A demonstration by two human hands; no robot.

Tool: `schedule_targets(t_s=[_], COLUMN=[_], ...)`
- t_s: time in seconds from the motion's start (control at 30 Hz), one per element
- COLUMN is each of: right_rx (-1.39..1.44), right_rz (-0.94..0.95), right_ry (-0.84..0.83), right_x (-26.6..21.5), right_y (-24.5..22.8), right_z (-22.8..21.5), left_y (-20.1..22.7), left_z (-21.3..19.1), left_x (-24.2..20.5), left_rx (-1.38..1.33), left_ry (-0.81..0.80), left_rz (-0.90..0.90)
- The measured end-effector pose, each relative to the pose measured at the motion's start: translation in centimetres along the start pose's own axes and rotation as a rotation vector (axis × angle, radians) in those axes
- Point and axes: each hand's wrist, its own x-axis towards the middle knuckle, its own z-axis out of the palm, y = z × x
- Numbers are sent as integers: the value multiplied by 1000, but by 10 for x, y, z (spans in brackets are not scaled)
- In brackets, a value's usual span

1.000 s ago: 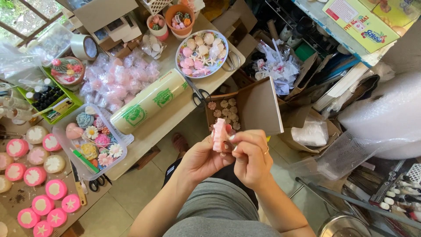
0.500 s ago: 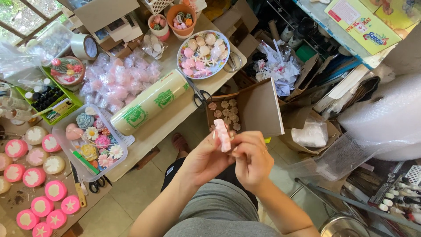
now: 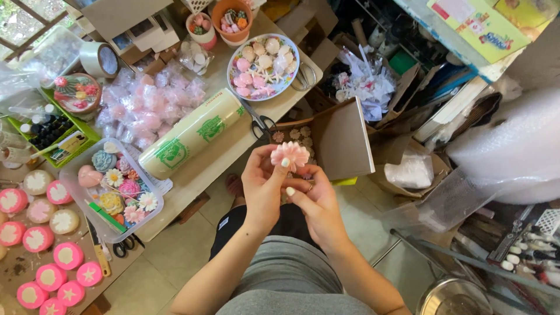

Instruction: Wrapping flower-shaped decorative soaps in plastic film and cutting the film with scissors.

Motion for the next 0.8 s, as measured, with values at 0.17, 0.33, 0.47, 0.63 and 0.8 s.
schedule_targets(t_s=[0.17,0.33,0.47,0.63,0.8], right_rx=[-704,-1277,-1315,-1258,-1101], right_rz=[-290,-584,-385,-94,152], right_ry=[114,-51,-163,-193,-222], right_x=[16,27,43,79,150], right_y=[12,49,85,139,206], right_z=[-16,-58,-97,-155,-241], left_y=[-43,-83,-128,-179,-295], left_z=[-41,-90,-131,-147,-216], left_x=[22,18,27,68,118], left_rx=[277,707,717,1072,730], left_ry=[-33,-16,-35,27,128], left_rz=[35,-199,-252,-392,-516])
